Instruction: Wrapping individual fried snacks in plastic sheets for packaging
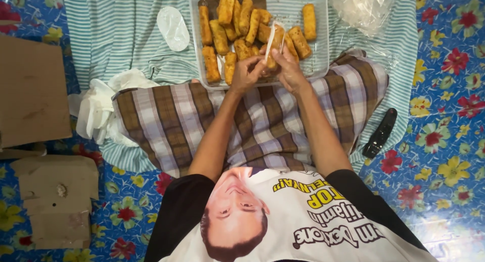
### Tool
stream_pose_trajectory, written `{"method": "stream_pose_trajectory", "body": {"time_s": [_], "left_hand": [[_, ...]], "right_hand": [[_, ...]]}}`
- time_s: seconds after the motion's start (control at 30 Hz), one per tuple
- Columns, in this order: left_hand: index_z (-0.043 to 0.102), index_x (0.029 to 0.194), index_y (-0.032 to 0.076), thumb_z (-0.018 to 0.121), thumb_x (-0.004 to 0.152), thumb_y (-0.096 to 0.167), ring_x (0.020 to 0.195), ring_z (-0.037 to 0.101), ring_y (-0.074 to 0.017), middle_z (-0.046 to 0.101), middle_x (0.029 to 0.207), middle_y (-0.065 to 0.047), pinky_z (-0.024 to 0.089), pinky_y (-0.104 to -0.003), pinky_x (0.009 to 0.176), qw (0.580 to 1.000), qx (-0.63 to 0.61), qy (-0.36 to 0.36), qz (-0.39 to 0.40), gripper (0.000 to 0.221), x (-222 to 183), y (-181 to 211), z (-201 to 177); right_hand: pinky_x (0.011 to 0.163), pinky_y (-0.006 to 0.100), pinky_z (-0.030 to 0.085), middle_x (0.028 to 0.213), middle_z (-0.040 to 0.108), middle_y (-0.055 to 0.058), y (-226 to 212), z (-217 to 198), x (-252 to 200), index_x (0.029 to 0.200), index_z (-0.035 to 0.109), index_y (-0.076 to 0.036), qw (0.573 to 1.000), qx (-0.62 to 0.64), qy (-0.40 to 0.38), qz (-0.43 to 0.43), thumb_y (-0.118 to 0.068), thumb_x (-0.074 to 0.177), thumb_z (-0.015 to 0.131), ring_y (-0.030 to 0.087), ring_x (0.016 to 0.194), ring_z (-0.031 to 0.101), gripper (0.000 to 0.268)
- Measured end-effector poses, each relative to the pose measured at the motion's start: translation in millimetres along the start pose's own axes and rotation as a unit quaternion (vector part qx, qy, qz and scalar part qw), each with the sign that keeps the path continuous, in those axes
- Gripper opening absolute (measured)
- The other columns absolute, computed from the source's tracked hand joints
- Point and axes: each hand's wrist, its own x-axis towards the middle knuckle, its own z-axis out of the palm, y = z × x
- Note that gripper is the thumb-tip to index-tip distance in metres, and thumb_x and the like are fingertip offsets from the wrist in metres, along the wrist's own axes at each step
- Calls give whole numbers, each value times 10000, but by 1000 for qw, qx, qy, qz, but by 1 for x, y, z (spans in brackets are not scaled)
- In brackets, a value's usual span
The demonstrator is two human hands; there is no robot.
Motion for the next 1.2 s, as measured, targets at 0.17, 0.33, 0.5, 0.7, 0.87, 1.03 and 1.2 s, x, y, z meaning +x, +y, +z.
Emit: {"method": "stream_pose_trajectory", "body": {"time_s": [0.17,0.33,0.5,0.7,0.87,1.03,1.2], "left_hand": [[815,1067,180,790,926,259,803,725,-117,780,819,-88,585,-291,676,999,25,47,9,164,5,-22,5],[796,1105,148,820,894,222,862,729,-159,784,894,-116,590,-322,737,996,34,82,29,225,7,-24,5],[792,1110,171,801,915,227,875,724,-144,786,911,-76,594,-323,747,995,45,78,30,203,8,-35,5],[769,1136,135,832,897,192,921,733,-151,776,1000,-86,601,-282,779,998,7,62,21,254,10,-51,4],[713,1184,70,817,906,122,952,704,-153,734,1072,-95,615,-294,828,994,-95,53,-15,302,10,-48,3],[692,1157,87,854,876,146,876,719,-131,709,1020,-51,649,-264,684,989,-129,42,-50,330,13,-55,2],[681,1115,87,843,868,135,776,696,-93,663,914,-12,639,-221,581,986,-149,39,-72,299,11,-41,-1]], "right_hand": [[907,416,636,1311,638,129,57,-50,34,1478,435,-150,997,6,-27,-68,-208,1076,595,247,1130,711,437],[937,378,628,1339,603,88,47,-33,31,1498,434,-149,997,1,-24,-76,-167,1079,594,209,1120,701,449],[969,397,609,1401,584,168,51,-42,34,1514,426,-132,996,11,-42,-80,-172,1077,603,264,1210,675,473],[978,430,594,1493,521,197,44,-34,27,1520,419,-144,993,5,-73,-95,-165,1078,593,312,1305,613,475],[870,396,640,1363,620,190,30,-22,24,1519,400,-146,995,16,-73,-68,-145,1063,591,249,1095,708,495],[776,433,662,1322,643,208,34,-25,29,1536,373,-143,995,20,-75,-59,-127,1056,588,264,971,746,526],[774,426,663,1292,636,183,36,-25,27,1529,380,-118,994,9,-67,-84,-90,1044,595,249,940,749,532]]}}
